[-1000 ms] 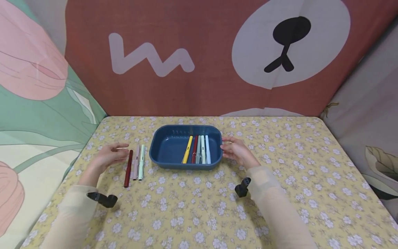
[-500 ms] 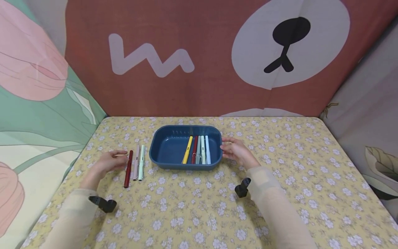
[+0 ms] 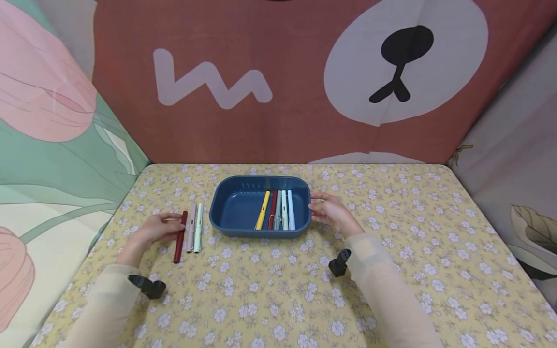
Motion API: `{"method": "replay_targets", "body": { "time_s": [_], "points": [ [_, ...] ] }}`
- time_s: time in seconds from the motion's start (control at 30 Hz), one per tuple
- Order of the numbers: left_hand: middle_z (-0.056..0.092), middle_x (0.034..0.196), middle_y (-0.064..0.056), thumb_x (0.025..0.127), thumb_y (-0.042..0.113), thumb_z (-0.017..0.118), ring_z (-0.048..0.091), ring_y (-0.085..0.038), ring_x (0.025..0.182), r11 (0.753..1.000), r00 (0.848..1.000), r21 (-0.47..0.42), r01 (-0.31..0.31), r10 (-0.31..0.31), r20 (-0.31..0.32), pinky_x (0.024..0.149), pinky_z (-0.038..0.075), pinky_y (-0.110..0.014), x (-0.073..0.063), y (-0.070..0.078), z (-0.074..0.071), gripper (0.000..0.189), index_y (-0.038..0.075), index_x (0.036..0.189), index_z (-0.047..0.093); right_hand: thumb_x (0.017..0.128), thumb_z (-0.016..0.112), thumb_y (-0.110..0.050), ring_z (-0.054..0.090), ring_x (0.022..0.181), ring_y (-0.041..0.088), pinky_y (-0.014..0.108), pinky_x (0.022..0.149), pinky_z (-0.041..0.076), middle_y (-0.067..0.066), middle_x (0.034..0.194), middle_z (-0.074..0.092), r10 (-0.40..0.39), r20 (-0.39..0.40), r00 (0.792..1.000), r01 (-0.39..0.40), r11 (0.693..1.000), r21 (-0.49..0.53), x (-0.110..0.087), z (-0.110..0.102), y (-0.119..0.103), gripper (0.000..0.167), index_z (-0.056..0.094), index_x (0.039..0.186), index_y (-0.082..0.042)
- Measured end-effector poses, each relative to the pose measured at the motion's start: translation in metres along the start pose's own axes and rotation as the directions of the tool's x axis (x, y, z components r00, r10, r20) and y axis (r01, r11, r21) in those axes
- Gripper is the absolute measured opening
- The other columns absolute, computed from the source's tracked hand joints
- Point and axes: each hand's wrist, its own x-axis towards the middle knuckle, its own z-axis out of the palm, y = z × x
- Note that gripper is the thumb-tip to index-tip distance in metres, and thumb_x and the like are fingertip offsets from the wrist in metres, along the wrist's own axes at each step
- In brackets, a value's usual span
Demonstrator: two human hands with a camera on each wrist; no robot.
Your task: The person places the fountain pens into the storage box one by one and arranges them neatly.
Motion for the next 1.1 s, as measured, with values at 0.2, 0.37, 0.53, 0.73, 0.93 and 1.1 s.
{"method": "replay_targets", "body": {
  "time_s": [0.2,0.37,0.53,0.73,0.93,1.1],
  "points": [
    [0.053,0.13,-0.032,0.09,0.009,0.064,0.063,-0.002,0.072,1.0,1.0,0.023,-0.002,0.003,-0.02,0.068,0.059,-0.022,0.0009,-0.0006,0.0035,0.055,-0.01,0.136,0.042,0.098,0.048,-0.008,0.06,0.073,0.004,0.019,0.069,0.056,-0.006,0.084,0.062,0.003,0.003,1.0,-0.003,1.0,0.0,0.0005,-0.0007,0.002,0.052,0.03,0.146,0.0],
    [0.053,0.129,-0.032,0.09,0.008,0.064,0.062,-0.003,0.072,0.998,0.999,0.057,-0.013,0.015,-0.029,0.069,0.059,-0.024,0.001,-0.0011,0.0055,0.054,-0.011,0.135,0.043,0.098,0.048,-0.007,0.061,0.071,0.004,0.019,0.068,0.056,-0.007,0.081,0.063,0.001,0.007,1.0,-0.001,1.0,0.014,0.0003,-0.001,0.0026,0.051,0.03,0.145,0.0],
    [0.054,0.126,-0.031,0.089,0.007,0.064,0.062,-0.005,0.074,0.997,0.999,0.08,-0.002,0.006,-0.048,0.068,0.059,-0.026,0.0026,0.0002,0.0069,0.053,-0.011,0.134,0.043,0.098,0.048,-0.007,0.061,0.071,0.004,0.019,0.068,0.056,-0.007,0.08,0.064,0.003,0.007,1.0,-0.003,1.0,0.016,-0.0007,-0.0011,0.0021,0.051,0.03,0.145,0.0],
    [0.057,0.123,-0.03,0.089,0.005,0.062,0.062,-0.005,0.073,0.997,0.999,0.075,0.005,-0.001,-0.048,0.068,0.059,-0.025,0.0015,0.0018,0.0063,0.052,-0.012,0.134,0.043,0.098,0.048,-0.007,0.061,0.071,0.004,0.019,0.069,0.057,-0.006,0.082,0.063,0.01,0.002,1.0,-0.01,1.0,0.022,-0.0006,-0.0006,0.0014,0.051,0.03,0.145,-0.001],
    [0.061,0.115,-0.025,0.089,0.003,0.061,0.061,-0.005,0.072,0.999,0.999,0.041,0.001,0.001,-0.046,0.069,0.06,-0.025,0.0007,0.003,0.0044,0.051,-0.013,0.134,0.042,0.098,0.047,-0.007,0.06,0.071,0.003,0.018,0.067,0.056,-0.006,0.082,0.062,0.01,0.002,1.0,-0.01,1.0,0.023,-0.0003,-0.0001,0.0004,0.05,0.03,0.145,-0.001],
    [0.062,0.114,-0.024,0.09,0.006,0.061,0.063,-0.004,0.07,0.999,0.999,0.05,0.005,-0.002,-0.053,0.071,0.061,-0.027,-0.0001,0.0059,0.0031,0.052,-0.011,0.136,0.042,0.098,0.047,-0.007,0.06,0.071,0.003,0.017,0.066,0.056,-0.006,0.082,0.061,0.01,-0.001,1.0,-0.01,1.0,0.022,-0.0004,-0.0002,-0.0008,0.05,0.03,0.145,-0.001]
  ]
}}
